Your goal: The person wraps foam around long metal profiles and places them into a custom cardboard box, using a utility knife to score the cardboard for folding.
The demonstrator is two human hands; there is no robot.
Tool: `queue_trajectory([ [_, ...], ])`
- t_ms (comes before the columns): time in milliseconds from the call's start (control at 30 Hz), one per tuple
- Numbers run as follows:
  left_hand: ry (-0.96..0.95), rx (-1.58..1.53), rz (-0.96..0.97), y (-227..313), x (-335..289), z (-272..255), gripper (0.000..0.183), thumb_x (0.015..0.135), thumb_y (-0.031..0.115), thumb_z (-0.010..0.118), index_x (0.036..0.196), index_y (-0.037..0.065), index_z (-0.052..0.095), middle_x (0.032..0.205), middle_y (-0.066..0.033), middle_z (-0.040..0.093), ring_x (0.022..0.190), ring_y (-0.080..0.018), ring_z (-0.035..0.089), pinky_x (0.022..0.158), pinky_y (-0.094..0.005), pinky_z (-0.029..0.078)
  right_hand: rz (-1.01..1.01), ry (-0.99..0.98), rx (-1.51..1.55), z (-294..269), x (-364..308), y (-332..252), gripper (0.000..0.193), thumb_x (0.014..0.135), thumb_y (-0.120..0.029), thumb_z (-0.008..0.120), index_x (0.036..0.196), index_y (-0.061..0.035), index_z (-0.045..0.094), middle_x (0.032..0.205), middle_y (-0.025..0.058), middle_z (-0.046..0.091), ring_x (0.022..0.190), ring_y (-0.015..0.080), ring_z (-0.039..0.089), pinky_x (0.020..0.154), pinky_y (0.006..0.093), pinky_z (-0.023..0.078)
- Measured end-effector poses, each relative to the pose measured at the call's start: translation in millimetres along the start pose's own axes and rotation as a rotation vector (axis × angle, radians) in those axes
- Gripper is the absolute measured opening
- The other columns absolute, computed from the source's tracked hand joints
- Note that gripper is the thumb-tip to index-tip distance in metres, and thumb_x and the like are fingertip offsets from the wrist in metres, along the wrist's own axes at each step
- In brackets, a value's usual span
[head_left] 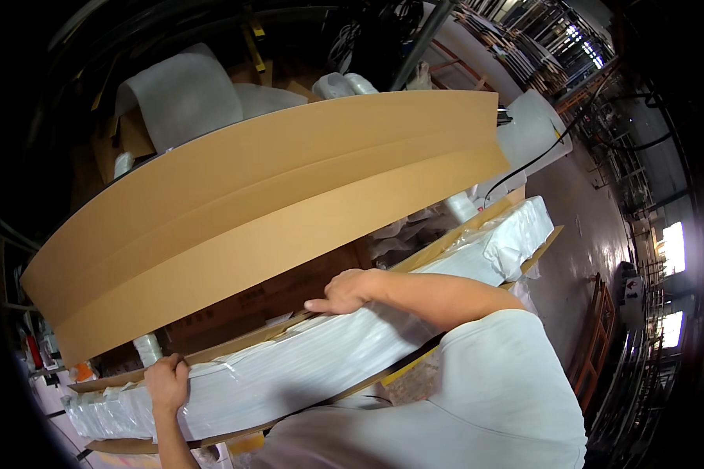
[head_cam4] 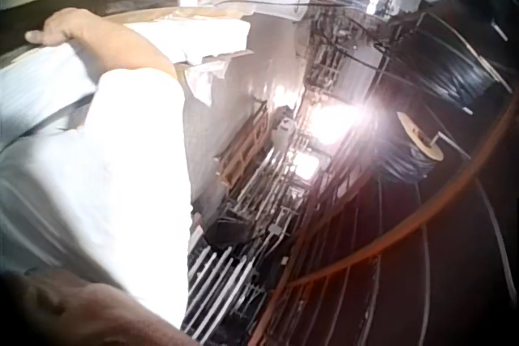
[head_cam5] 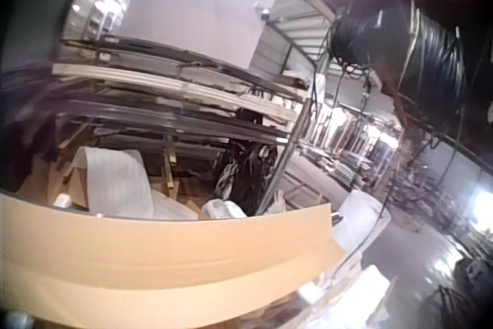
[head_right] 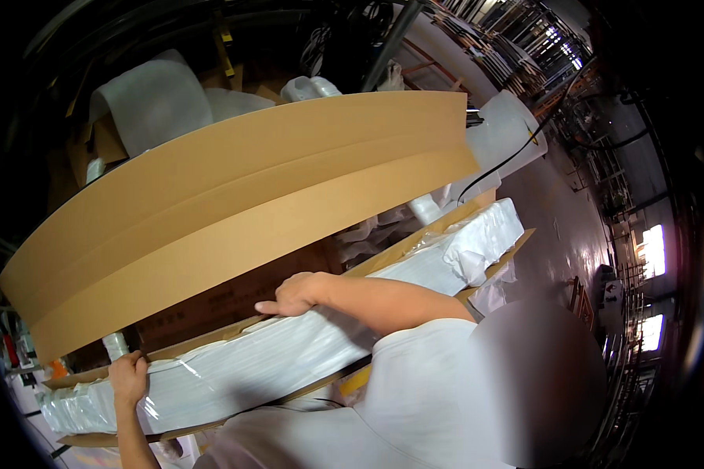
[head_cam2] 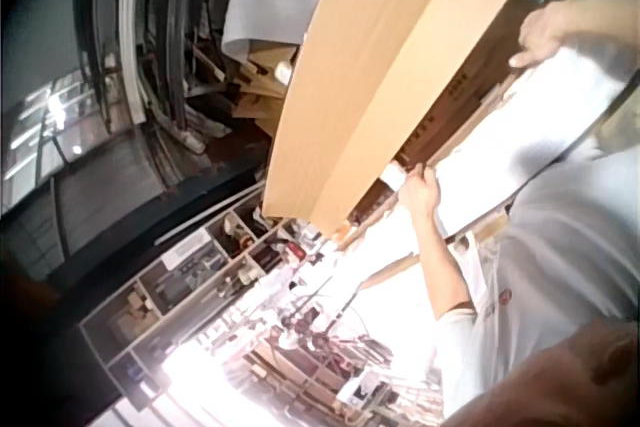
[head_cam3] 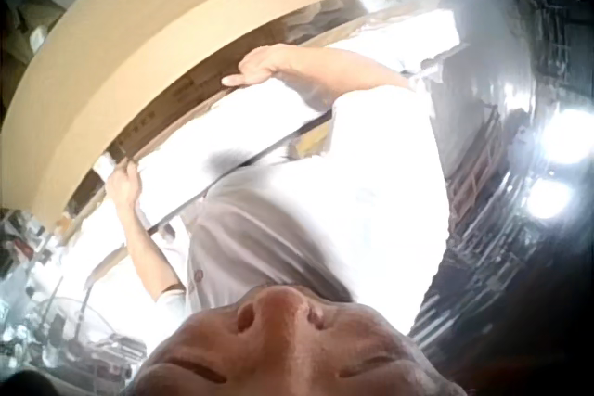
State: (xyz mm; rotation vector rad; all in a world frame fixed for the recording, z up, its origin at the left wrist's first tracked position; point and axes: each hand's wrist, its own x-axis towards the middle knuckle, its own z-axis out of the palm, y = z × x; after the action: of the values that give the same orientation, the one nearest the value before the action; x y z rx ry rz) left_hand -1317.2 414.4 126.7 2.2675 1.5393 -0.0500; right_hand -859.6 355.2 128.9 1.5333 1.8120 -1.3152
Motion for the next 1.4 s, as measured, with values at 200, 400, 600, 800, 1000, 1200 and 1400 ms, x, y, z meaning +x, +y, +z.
queue_trajectory([
  [200, 0.019, 0.023, -0.053, 0.9, -3.7, -1.6, 0.031, 0.087, 0.028, 0.053, 0.082, 0.002, 0.071, 0.081, -0.0267, 0.067, 0.079, -0.0470, 0.065, 0.074, -0.0538, 0.051, -0.009, -0.019, 0.088, 1.4, -16.8, 26.7, 0.101, 0.102, -0.074, 0.014, 0.121, 0.0070, 0.071, 0.133, 0.0291, 0.064, 0.132, 0.0442, 0.054, 0.114, 0.0493, 0.040],
  [400, 0.053, 0.067, -0.096, 1.0, -1.4, 2.8, 0.036, 0.087, 0.033, 0.053, 0.084, 0.005, 0.075, 0.081, -0.0265, 0.068, 0.081, -0.0465, 0.067, 0.076, -0.0545, 0.052, 0.199, 0.013, 0.070, 0.0, -61.7, 90.5, 0.110, 0.096, -0.083, 0.015, 0.126, 0.0079, 0.068, 0.141, 0.0291, 0.059, 0.139, 0.0427, 0.050, 0.116, 0.0492, 0.038],
  [600, 0.151, 0.079, -0.073, -1.9, -4.0, 11.5, 0.035, 0.089, 0.034, 0.054, 0.082, 0.005, 0.074, 0.078, -0.0252, 0.068, 0.077, -0.0461, 0.067, 0.073, -0.0552, 0.051, 0.396, 0.203, 0.077, 17.6, -99.8, 151.1, 0.109, 0.094, -0.086, 0.020, 0.116, 0.0067, 0.073, 0.130, 0.0295, 0.065, 0.131, 0.0425, 0.056, 0.111, 0.0464, 0.043],
  [800, 0.129, -0.036, -0.104, 8.7, 4.5, 26.9, 0.033, 0.096, 0.026, 0.052, 0.091, 0.001, 0.073, 0.085, -0.0258, 0.070, 0.083, -0.0451, 0.068, 0.076, -0.0517, 0.052, 0.348, 0.385, 0.167, 34.8, -108.1, 168.5, 0.109, 0.094, -0.086, 0.021, 0.084, 0.0080, 0.075, 0.104, 0.0307, 0.072, 0.109, 0.0452, 0.066, 0.098, 0.0494, 0.050],
  [1000, 0.191, -0.308, 0.174, 211.3, 5.1, 23.0, 0.031, 0.094, 0.010, 0.055, 0.118, -0.007, 0.068, 0.116, -0.0274, 0.068, 0.108, -0.0457, 0.064, 0.096, -0.0487, 0.050, 0.219, 0.299, 0.165, 20.1, -114.2, 183.9, 0.106, 0.095, -0.083, 0.024, 0.104, 0.0096, 0.075, 0.121, 0.0312, 0.068, 0.122, 0.0438, 0.061, 0.106, 0.0487, 0.046],
  [1200, 0.040, -0.280, 0.299, 365.4, 36.5, 90.0, 0.026, 0.093, 0.017, 0.055, 0.103, -0.005, 0.064, 0.103, -0.0269, 0.065, 0.100, -0.0460, 0.059, 0.089, -0.0513, 0.049, 0.237, 0.200, 0.038, -9.9, -162.7, 315.5, 0.106, 0.094, -0.084, 0.029, 0.124, 0.0095, 0.068, 0.133, 0.0291, 0.065, 0.130, 0.0424, 0.057, 0.111, 0.0472, 0.043],
  [1400, -0.117, -0.065, 0.264, 402.4, 85.2, 110.1, 0.032, 0.094, 0.027, 0.053, 0.096, -0.003, 0.063, 0.098, -0.0267, 0.065, 0.098, -0.0464, 0.059, 0.091, -0.0533, 0.047, 0.391, 0.148, 0.081, -13.1, -231.0, 481.4, 0.103, 0.096, -0.083, 0.028, 0.112, 0.0078, 0.074, 0.126, 0.0298, 0.067, 0.124, 0.0438, 0.061, 0.108, 0.0472, 0.045],
])
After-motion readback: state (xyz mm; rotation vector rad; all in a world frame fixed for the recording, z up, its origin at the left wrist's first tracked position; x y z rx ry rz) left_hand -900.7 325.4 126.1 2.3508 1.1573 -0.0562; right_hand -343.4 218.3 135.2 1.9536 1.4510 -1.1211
